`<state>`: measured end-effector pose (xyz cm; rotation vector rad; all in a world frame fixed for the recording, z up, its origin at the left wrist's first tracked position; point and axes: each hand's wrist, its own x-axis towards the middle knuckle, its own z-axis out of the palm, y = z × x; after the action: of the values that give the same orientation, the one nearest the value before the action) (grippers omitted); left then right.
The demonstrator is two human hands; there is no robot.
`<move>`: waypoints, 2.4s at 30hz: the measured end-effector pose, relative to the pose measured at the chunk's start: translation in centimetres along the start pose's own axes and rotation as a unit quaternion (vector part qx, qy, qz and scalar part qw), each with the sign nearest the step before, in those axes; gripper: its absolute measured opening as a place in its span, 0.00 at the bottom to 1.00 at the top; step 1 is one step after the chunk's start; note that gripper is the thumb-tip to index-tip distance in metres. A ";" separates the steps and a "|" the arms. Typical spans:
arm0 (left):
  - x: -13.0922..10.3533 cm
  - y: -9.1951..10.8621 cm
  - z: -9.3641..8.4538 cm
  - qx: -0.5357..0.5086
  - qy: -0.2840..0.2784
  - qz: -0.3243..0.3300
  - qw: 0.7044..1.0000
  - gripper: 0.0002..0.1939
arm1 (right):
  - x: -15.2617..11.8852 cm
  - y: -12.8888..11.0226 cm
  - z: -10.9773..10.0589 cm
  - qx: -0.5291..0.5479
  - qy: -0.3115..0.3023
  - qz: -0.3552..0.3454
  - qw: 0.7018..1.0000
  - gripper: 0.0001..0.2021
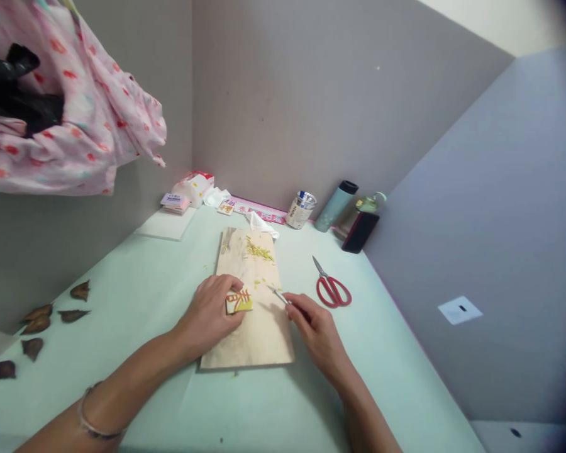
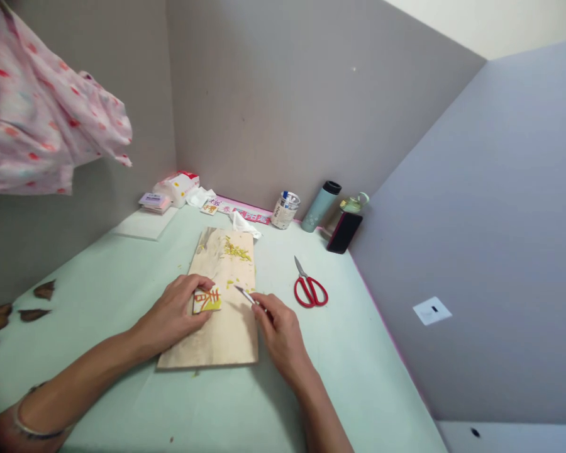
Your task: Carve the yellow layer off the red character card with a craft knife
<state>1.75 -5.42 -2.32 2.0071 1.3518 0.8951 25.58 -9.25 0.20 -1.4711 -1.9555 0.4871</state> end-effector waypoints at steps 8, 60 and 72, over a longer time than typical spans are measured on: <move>0.1 -0.1 -0.1 -0.004 -0.012 -0.013 1.000 0.16 | -2.6 -1.0 0.8 -0.097 0.013 -0.091 0.991 0.14; 0.1 -0.2 -0.3 0.011 0.003 0.012 1.000 0.12 | -2.7 -3.9 3.9 -0.323 0.044 -0.043 0.944 0.13; 0.1 -0.2 -0.5 0.015 0.002 0.024 1.000 0.11 | -2.7 -4.1 5.4 -0.352 0.085 -0.030 0.931 0.13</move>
<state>1.26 -5.21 -2.14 2.0696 1.3324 0.9047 19.46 -12.68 -1.87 -1.7806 -2.1257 -0.4177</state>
